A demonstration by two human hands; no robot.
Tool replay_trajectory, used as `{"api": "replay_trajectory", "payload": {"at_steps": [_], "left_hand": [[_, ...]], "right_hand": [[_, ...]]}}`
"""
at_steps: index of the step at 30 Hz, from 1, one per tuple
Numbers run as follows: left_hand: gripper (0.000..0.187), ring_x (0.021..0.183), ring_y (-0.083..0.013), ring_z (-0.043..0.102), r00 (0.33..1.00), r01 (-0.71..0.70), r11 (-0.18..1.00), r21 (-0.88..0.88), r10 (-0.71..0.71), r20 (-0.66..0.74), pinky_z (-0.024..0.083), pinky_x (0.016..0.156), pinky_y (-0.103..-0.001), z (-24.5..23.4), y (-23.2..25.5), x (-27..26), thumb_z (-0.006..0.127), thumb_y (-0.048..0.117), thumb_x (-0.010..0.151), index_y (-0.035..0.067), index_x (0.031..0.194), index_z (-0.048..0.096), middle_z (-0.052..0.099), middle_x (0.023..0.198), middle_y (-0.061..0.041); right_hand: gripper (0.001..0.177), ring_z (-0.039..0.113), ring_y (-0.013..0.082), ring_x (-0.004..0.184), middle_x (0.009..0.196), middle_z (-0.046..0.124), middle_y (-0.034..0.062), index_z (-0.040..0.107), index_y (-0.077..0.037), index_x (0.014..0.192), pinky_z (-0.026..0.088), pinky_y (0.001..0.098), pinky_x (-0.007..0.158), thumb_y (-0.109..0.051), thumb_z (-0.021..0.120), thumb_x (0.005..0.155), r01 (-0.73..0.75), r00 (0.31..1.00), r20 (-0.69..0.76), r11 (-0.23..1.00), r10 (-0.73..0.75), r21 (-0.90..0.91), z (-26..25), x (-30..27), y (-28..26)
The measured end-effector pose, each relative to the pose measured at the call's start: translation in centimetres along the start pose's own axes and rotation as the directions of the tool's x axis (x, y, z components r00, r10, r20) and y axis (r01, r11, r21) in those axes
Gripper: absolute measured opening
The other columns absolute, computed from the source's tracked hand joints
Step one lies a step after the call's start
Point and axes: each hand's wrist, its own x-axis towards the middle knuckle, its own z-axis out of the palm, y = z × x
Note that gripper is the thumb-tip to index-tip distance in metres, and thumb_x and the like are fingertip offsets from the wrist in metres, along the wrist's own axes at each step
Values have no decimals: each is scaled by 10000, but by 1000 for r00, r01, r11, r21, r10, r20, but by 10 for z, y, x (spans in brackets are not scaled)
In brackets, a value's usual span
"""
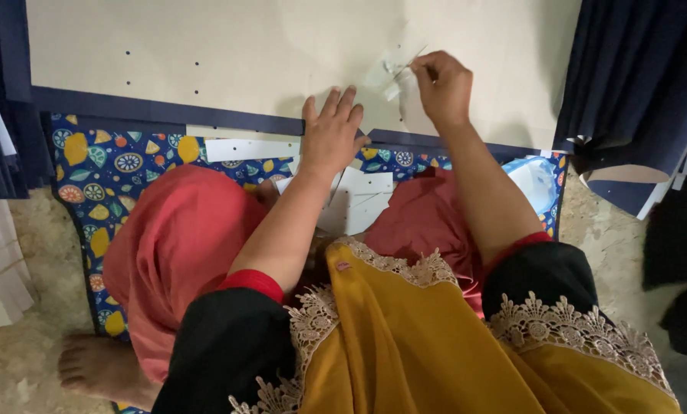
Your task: Applying glue to white strips and attaching them to blue fabric panels
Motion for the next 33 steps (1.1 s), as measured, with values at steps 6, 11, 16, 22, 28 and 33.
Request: {"api": "replay_trajectory", "payload": {"at_steps": [6, 11, 16, 22, 28, 33], "left_hand": [[511, 1475, -366, 365, 994, -22, 992, -126, 35, 104, 282, 1107, -660, -12, 0, 0, 656, 529, 937, 317, 1397, 587, 392, 1615, -134], [431, 1462, -401, 374, 998, -42, 992, -117, 47, 42, 294, 1092, -685, -8, 0, 0, 685, 486, 929, 304, 1318, 654, 406, 1597, -165], [456, 1477, -405, 346, 998, -35, 993, -111, 42, 55, 286, 1093, -697, -11, 1, -1, 689, 506, 926, 308, 1334, 640, 395, 1608, -158], [451, 1471, -391, 354, 999, -44, 992, -114, 46, 21, 288, 1084, -703, -9, 1, -1, 720, 492, 898, 304, 1304, 662, 409, 1599, -165], [425, 1502, -390, 275, 990, -2, 977, -214, 32, 136, 239, 1096, -732, -14, 0, 2, 686, 413, 924, 290, 1329, 642, 335, 1630, -169], [398, 1508, -389, 293, 990, -8, 989, -151, 29, 138, 241, 1114, -713, -13, 2, 1, 666, 424, 955, 297, 1329, 625, 335, 1643, -157]], "right_hand": [[71, 710, 151, 870, 917, 762, 52, 756, -55, 949, 580, 300, 737, -7, 709, 973, -172, 981, -64, 972, 184, 163, -20, 0, -10], [28, 718, 178, 865, 959, 772, 75, 765, -35, 1012, 592, 308, 726, -48, 741, 1003, -113, 993, -14, 992, 114, 49, -23, -23, -4], [54, 708, 186, 829, 964, 772, 82, 775, -37, 1018, 581, 327, 732, -64, 730, 1005, -13, 1000, -10, 999, 12, -41, -12, -31, -1], [75, 723, 232, 874, 979, 764, 92, 766, -41, 994, 584, 350, 743, -30, 693, 1002, 49, 987, 153, 999, -48, -4, -7, -36, -32], [74, 701, 192, 810, 949, 759, 74, 760, -50, 986, 578, 322, 711, -19, 699, 1015, 16, 988, 155, 998, -7, -59, -26, -28, -16], [46, 686, 143, 660, 861, 760, 27, 752, -51, 1010, 560, 302, 453, -67, 710, 1013, -194, 980, 35, 978, 197, -69, -38, -17, 1]]}}
